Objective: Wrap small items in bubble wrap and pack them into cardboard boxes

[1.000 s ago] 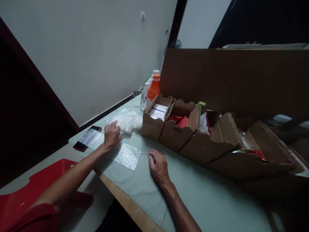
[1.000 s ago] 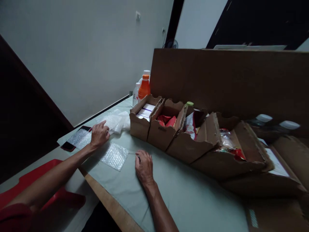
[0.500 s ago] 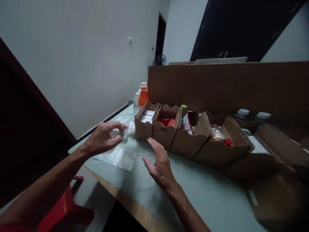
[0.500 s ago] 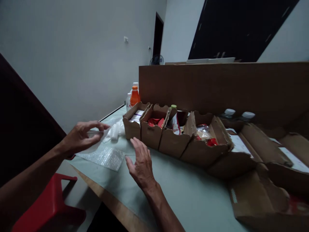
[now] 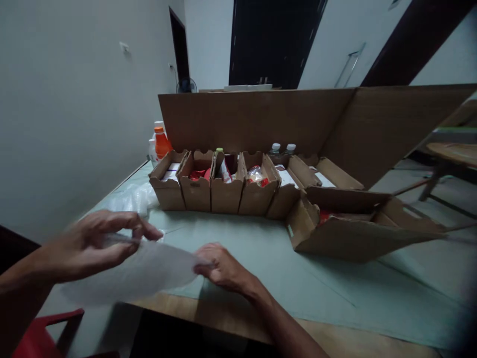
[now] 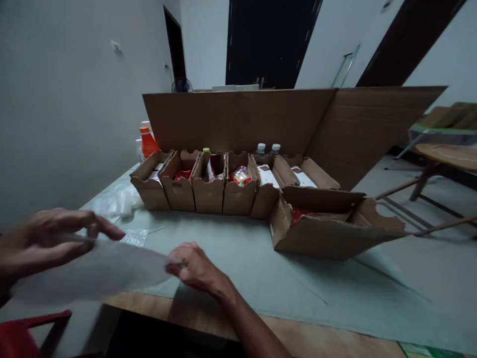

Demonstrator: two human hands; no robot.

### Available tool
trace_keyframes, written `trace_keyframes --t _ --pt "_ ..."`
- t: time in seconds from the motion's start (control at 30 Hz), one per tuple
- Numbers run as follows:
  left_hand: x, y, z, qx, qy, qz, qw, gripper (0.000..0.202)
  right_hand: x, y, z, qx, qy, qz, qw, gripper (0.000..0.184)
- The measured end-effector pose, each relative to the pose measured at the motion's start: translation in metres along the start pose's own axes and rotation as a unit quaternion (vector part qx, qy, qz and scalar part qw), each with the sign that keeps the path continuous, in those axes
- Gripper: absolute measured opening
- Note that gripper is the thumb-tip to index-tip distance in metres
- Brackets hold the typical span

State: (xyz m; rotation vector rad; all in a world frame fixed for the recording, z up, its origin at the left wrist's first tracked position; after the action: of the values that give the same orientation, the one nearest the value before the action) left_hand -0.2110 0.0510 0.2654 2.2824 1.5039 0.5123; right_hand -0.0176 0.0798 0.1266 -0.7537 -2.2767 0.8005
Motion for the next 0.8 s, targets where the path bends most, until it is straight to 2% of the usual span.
trace_keyframes --t 0.1,0.13,0.2,0.23,0.3,0.37,0.4,0.47,0.53,0.6,0.67,0.73,0.8 --pt "0.029 0.003 0.019 0.078 0.101 0.057 0.990 0.019 -0.044 0.025 -0.057 -0.089 0.080 0.027 0.993 0.033" --pt "0.036 0.006 0.031 0.102 0.139 0.095 0.980 0.017 -0.058 0.031 -0.079 -0.140 0.122 0.030 0.982 0.042" --pt "0.044 0.011 0.070 0.138 0.177 0.177 0.958 0.016 -0.084 0.039 -0.112 -0.253 0.182 0.034 0.950 0.055" --pt "0.047 0.011 0.095 0.150 0.173 0.207 0.951 0.018 -0.096 0.044 -0.121 -0.300 0.190 0.037 0.934 0.059" --pt "0.048 0.005 0.146 0.169 0.131 0.229 0.950 0.021 -0.119 0.059 -0.122 -0.368 0.165 0.050 0.914 0.062" --pt "0.045 -0.005 0.190 0.179 0.045 0.222 0.958 0.020 -0.146 0.079 -0.111 -0.408 0.114 0.072 0.903 0.061" --pt "0.041 -0.010 0.205 0.175 0.003 0.211 0.962 0.025 -0.162 0.088 -0.107 -0.417 0.093 0.083 0.900 0.060" --pt "0.032 -0.017 0.217 0.147 -0.048 0.185 0.971 0.044 -0.193 0.100 -0.105 -0.421 0.077 0.111 0.897 0.060" --pt "0.027 -0.016 0.210 0.105 -0.044 0.163 0.980 0.049 -0.215 0.103 -0.112 -0.405 0.096 0.140 0.898 0.061" --pt "0.031 -0.007 0.201 0.074 -0.010 0.155 0.985 0.038 -0.215 0.096 -0.118 -0.377 0.127 0.164 0.903 0.054" --pt "0.042 0.006 0.202 0.062 0.023 0.156 0.986 0.028 -0.187 0.080 -0.107 -0.339 0.139 0.159 0.917 0.045" --pt "0.056 0.017 0.215 0.071 0.034 0.159 0.984 0.025 -0.141 0.064 -0.075 -0.291 0.100 0.118 0.944 0.041" --pt "0.067 0.021 0.235 0.093 0.020 0.149 0.984 0.022 -0.102 0.057 -0.038 -0.251 0.049 0.094 0.962 0.039"
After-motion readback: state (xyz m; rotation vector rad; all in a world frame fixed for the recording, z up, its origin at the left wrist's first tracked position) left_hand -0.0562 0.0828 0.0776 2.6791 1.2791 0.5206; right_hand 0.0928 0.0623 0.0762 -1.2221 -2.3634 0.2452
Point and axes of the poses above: each hand's wrist, its own x-axis towards the middle knuckle, its own z-axis out of the palm, y = z × x, the point moved 8 cm from there along x, towards the middle knuckle, and after that the axes turned 5 degrees about x, right-handed, at the moved point
